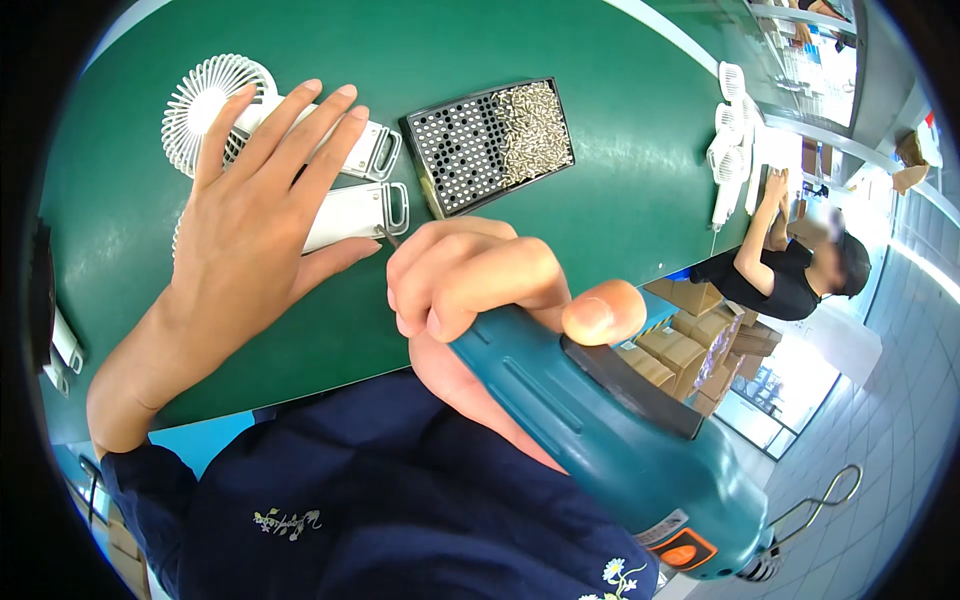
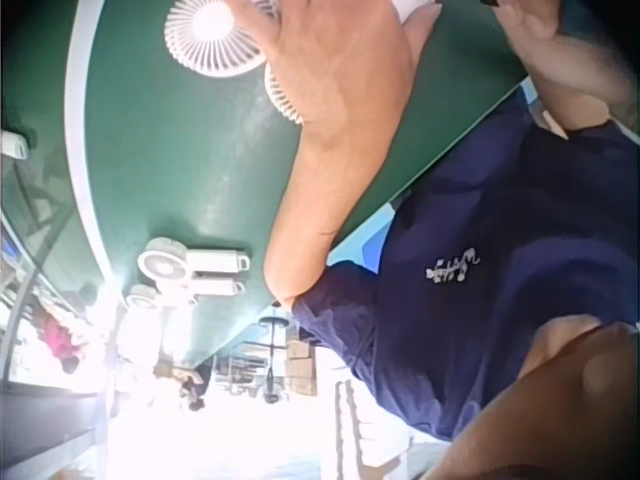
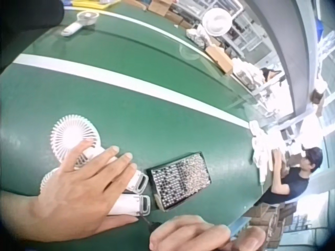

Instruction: Assembling handheld portable fans using an electric screwdriver on a factory production line.

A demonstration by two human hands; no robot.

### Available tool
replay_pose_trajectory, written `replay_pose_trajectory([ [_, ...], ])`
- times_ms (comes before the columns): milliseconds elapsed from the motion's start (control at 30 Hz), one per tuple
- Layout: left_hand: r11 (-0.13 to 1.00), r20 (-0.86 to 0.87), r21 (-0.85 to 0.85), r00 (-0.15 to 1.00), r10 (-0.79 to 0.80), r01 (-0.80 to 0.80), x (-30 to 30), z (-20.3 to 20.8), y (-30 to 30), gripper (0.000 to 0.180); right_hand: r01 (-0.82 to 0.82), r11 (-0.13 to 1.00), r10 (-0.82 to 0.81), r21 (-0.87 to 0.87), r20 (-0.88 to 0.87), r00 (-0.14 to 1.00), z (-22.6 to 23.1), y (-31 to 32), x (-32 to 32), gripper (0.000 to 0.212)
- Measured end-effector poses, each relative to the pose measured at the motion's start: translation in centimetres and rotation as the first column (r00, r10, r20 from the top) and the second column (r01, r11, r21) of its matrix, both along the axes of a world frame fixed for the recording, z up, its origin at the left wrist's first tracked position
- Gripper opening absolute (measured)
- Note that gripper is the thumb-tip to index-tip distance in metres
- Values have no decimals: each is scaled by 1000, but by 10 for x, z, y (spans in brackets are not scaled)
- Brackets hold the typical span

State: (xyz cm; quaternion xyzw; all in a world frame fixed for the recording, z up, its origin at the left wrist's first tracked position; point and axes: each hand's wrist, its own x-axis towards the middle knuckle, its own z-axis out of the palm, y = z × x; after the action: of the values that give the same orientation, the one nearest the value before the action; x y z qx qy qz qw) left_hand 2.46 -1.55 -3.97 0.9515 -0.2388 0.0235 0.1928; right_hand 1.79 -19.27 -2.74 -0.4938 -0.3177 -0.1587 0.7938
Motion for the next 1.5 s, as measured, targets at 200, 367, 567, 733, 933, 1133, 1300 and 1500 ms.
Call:
replay_pose_trajectory([
  [200, 1000, 10, 1, 1000, 8, -8, 0, 0, 0, 78, -47, 999, 48, 15, -74, 996, 3, -4, 2, 73],
  [367, 1000, 13, -7, 1000, 8, -8, 0, -1, 0, 76, -23, 1000, 26, 21, -110, 994, 5, -4, 1, 70],
  [567, 1000, 11, -19, 1000, 20, -20, 1, 3, 1, 73, -21, 997, 27, 77, -70, 997, 8, -6, 6, 70],
  [733, 906, 73, -366, 977, -202, 215, 3, 8, 6, 46, 53, 990, -37, 133, -120, 992, 21, 3, 4, 67],
  [933, 779, 116, -568, 964, -241, 263, 4, 1, 2, 25, 21, 988, -4, 155, -108, 994, 26, 4, 2, 66],
  [1133, 744, 84, -597, 946, -314, 300, 3, -3, 4, 24, -67, 992, 89, 108, -214, 973, 33, 2, -1, 66],
  [1300, 760, 119, -538, 926, -358, 363, -1, -2, 2, 32, -134, 990, 139, 47, -134, 981, 28, -2, -5, 68],
  [1500, 889, 32, -334, 946, -322, 314, 3, 6, 7, 49, -41, 999, 40, -5, -93, 995, 18, -7, -11, 75],
])
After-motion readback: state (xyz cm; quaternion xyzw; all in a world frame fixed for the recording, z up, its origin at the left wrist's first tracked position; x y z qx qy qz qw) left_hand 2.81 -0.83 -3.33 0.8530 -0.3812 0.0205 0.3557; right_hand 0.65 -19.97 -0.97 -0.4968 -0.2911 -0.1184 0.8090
